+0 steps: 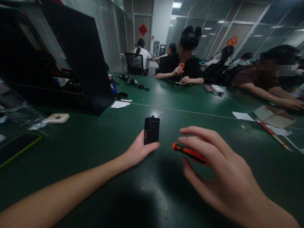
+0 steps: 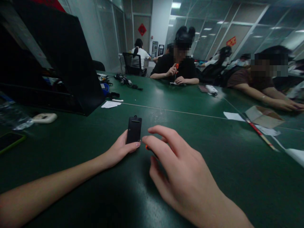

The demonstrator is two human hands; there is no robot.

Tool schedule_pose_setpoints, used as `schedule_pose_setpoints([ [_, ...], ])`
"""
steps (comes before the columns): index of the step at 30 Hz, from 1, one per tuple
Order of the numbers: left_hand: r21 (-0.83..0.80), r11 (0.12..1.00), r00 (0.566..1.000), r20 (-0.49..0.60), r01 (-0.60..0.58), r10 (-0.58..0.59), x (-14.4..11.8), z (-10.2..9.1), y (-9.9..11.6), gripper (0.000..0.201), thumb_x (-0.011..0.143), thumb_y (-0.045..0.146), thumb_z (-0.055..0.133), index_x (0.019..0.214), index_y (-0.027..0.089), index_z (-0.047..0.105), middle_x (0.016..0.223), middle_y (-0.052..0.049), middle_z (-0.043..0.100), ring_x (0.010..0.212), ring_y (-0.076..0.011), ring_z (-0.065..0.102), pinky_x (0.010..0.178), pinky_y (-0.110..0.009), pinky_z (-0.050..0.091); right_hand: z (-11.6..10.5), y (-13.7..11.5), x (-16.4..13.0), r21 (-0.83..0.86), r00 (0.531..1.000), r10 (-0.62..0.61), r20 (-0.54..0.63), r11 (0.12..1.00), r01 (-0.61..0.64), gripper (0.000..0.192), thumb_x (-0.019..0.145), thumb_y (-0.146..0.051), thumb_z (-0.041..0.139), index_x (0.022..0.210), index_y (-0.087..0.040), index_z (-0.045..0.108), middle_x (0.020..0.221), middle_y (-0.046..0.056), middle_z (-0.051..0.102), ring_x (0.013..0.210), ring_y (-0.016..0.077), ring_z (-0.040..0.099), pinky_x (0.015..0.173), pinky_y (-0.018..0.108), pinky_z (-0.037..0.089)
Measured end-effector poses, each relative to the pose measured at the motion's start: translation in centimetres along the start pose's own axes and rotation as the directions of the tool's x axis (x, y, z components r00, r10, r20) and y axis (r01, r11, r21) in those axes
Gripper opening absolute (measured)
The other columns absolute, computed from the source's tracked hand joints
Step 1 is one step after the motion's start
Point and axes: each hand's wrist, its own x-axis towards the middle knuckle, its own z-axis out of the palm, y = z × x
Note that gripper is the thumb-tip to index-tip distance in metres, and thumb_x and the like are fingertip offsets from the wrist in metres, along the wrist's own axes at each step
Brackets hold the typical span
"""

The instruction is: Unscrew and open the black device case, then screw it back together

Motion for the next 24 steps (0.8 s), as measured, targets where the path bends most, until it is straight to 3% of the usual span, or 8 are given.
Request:
schedule_pose_setpoints([
  [3,0.021,1.000,1.000,0.000,0.011,-0.011,0.03,-0.03,-0.03,0.048,0.078,0.033,0.073,0.116,0.013,0.053,0.110,-0.010,0.063,0.105,-0.0275,0.058,0.095,-0.041,0.046,0.17,-0.15,0.04,0.013,1.000,0.030,0.005,0.999,-0.030,0.032,0.093,-0.016,0.058,0.125,-0.021,0.054,0.119,0.011,0.067,0.102,0.0227,0.070,0.081,0.032,0.062],
  [8,0.039,0.999,1.000,0.002,-0.005,0.005,-0.03,-0.04,0.02,0.049,0.078,0.034,0.072,0.118,0.013,0.052,0.114,-0.011,0.063,0.109,-0.0286,0.058,0.096,-0.042,0.045,0.04,-0.52,0.00,0.017,0.999,0.035,-0.006,0.999,-0.035,0.042,0.090,-0.008,0.056,0.129,-0.022,0.052,0.135,0.013,0.057,0.116,0.0233,0.065,0.090,0.032,0.060],
  [13,0.045,0.999,1.000,0.024,-0.017,0.016,-0.01,-0.02,0.06,0.048,0.078,0.034,0.072,0.117,0.013,0.052,0.115,-0.011,0.063,0.109,-0.0281,0.058,0.096,-0.041,0.045,0.02,-0.60,-0.15,-0.039,0.997,0.063,-0.041,0.997,-0.064,0.033,0.093,-0.020,0.063,0.125,-0.019,0.055,0.116,0.010,0.066,0.101,0.0204,0.069,0.084,0.028,0.061],
  [18,0.012,1.000,1.000,0.008,0.028,-0.028,0.08,-0.06,0.08,0.046,0.079,0.033,0.072,0.116,0.014,0.052,0.113,-0.011,0.064,0.106,-0.0272,0.059,0.091,-0.039,0.046,0.32,-0.34,0.04,0.036,0.993,0.116,-0.032,0.993,-0.114,0.040,0.092,-0.010,0.057,0.131,-0.019,0.052,0.130,0.013,0.059,0.117,0.0217,0.064,0.097,0.031,0.058],
  [20,0.012,0.999,0.999,-0.003,0.035,-0.035,0.11,-0.10,0.05,0.046,0.079,0.033,0.072,0.116,0.013,0.052,0.112,-0.011,0.063,0.104,-0.0264,0.058,0.089,-0.038,0.046,0.45,-0.21,-0.01,0.002,0.992,0.120,-0.040,0.993,-0.120,0.039,0.093,-0.013,0.057,0.131,-0.018,0.052,0.129,0.013,0.061,0.113,0.0226,0.066,0.093,0.031,0.060],
  [24,-0.020,0.999,0.999,-0.002,0.037,-0.037,0.14,-0.13,-0.10,0.045,0.080,0.034,0.072,0.115,0.014,0.053,0.109,-0.010,0.063,0.099,-0.0244,0.058,0.084,-0.036,0.046,0.61,-0.11,-0.12,-0.062,0.993,0.113,-0.025,0.992,-0.114,0.034,0.097,-0.024,0.057,0.130,-0.016,0.052,0.107,0.009,0.070,0.087,0.0194,0.073,0.072,0.027,0.063],
])
